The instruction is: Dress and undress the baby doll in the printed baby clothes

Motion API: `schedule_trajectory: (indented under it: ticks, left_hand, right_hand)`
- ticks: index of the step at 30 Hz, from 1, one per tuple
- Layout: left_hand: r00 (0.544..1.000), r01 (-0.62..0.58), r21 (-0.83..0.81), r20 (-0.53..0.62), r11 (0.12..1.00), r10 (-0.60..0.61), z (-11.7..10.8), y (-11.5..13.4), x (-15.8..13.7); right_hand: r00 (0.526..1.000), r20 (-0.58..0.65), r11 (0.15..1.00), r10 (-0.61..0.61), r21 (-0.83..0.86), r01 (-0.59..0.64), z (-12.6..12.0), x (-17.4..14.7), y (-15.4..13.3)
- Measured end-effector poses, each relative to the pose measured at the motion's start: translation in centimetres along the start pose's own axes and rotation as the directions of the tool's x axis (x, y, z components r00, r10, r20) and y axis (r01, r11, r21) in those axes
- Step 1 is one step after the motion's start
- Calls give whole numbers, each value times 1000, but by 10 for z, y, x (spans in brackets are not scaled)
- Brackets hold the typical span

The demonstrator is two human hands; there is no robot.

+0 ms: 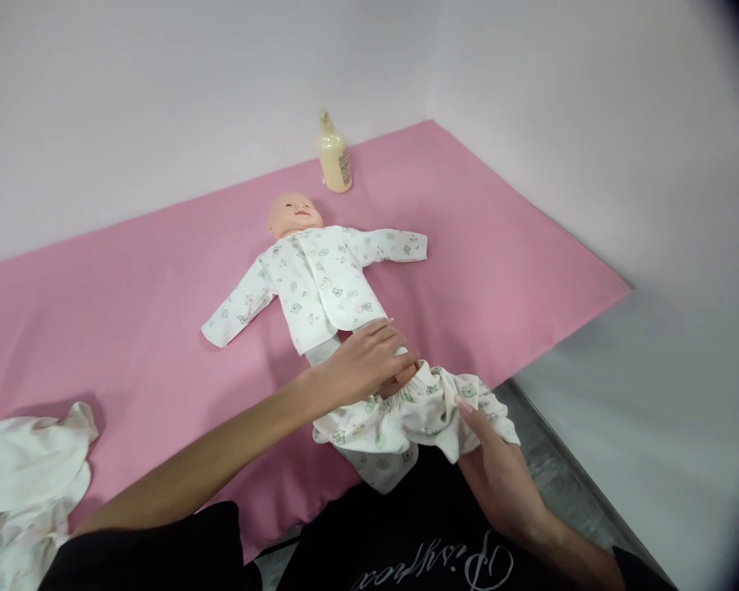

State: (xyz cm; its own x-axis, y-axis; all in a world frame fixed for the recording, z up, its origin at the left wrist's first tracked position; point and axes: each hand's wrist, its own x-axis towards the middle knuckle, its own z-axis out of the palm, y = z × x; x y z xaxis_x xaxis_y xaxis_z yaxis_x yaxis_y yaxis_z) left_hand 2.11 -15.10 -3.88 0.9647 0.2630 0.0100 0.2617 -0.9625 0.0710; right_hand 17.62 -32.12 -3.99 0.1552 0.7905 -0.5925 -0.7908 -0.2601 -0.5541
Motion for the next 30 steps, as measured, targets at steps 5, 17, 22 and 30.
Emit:
schedule_trajectory:
  ticks: [5, 17, 22, 30]
  left_hand:
    - [1000, 19, 11, -20, 1000, -18, 2, 0, 5]
    - [995, 82, -19, -48, 996, -83, 15, 9, 0]
    - [928, 304, -247, -143, 920, -344, 2, 42, -20]
    - [786, 536, -732, 252, 420, -564, -15, 66, -27]
  right_hand:
    - [998, -37, 997, -53, -51, 51, 1, 3, 3]
    - [999, 39, 999, 8, -43, -7, 12, 25, 18]
    - [993, 78, 996, 85, -13, -84, 13, 26, 17]
    - [987, 130, 995, 97, 0, -98, 20, 20, 9]
